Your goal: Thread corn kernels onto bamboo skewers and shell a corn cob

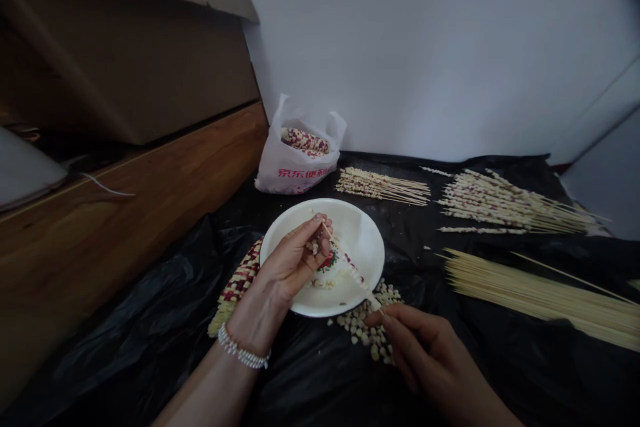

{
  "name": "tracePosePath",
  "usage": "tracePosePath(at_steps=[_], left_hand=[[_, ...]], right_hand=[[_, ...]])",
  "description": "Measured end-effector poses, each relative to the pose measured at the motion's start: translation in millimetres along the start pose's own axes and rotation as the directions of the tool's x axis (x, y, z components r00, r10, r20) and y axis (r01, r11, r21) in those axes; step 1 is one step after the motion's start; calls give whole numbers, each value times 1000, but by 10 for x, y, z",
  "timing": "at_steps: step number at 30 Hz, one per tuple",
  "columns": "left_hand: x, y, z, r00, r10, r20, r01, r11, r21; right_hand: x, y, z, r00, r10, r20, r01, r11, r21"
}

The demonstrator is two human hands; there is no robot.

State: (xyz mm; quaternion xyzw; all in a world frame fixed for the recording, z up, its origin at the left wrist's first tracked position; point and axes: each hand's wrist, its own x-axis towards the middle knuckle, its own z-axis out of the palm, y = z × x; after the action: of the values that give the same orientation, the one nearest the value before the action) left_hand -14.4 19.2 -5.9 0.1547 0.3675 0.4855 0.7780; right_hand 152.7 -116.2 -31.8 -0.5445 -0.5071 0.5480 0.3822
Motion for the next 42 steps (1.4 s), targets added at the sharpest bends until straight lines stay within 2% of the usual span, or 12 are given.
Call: tracePosePath(at_steps=[4, 8, 11, 15, 18, 24, 29, 38, 42], left_hand=[[-12, -29, 3, 998, -37, 43, 34, 997, 64], [-36, -61, -5, 987, -107, 122, 82, 977, 196], [-56, -81, -23, 974, -134, 183, 75, 952, 298], [-87, -102, -20, 965, -149, 216, 65, 933, 353], [-105, -102, 24, 966, -155, 209, 81, 942, 325], [-98, -17, 68, 933, -224, 283, 214, 975, 65], [-104, -4, 19, 938, -158, 310, 141, 987, 77], [-118, -13, 68, 975, -49, 218, 7, 982, 186], [-105, 6, 35, 980, -55, 193, 12, 976, 219]], right_hand=[[8, 28, 2, 999, -7, -31, 8, 1000, 0], [25, 35, 4, 998, -14, -62, 15, 1000, 26], [35, 36, 7, 997, -49, -60, 50, 999, 21], [28, 47, 8, 995, -72, -63, 74, 997, 20], [18, 40, -4, 995, -72, -73, 72, 997, 9], [26, 20, -36, 991, -57, -120, 59, 998, 13], [38, 42, -35, 992, -49, -119, 54, 998, 38], [41, 8, -38, 992, -14, -125, 18, 999, 34], [45, 20, -36, 992, -31, -119, 36, 999, 39]])
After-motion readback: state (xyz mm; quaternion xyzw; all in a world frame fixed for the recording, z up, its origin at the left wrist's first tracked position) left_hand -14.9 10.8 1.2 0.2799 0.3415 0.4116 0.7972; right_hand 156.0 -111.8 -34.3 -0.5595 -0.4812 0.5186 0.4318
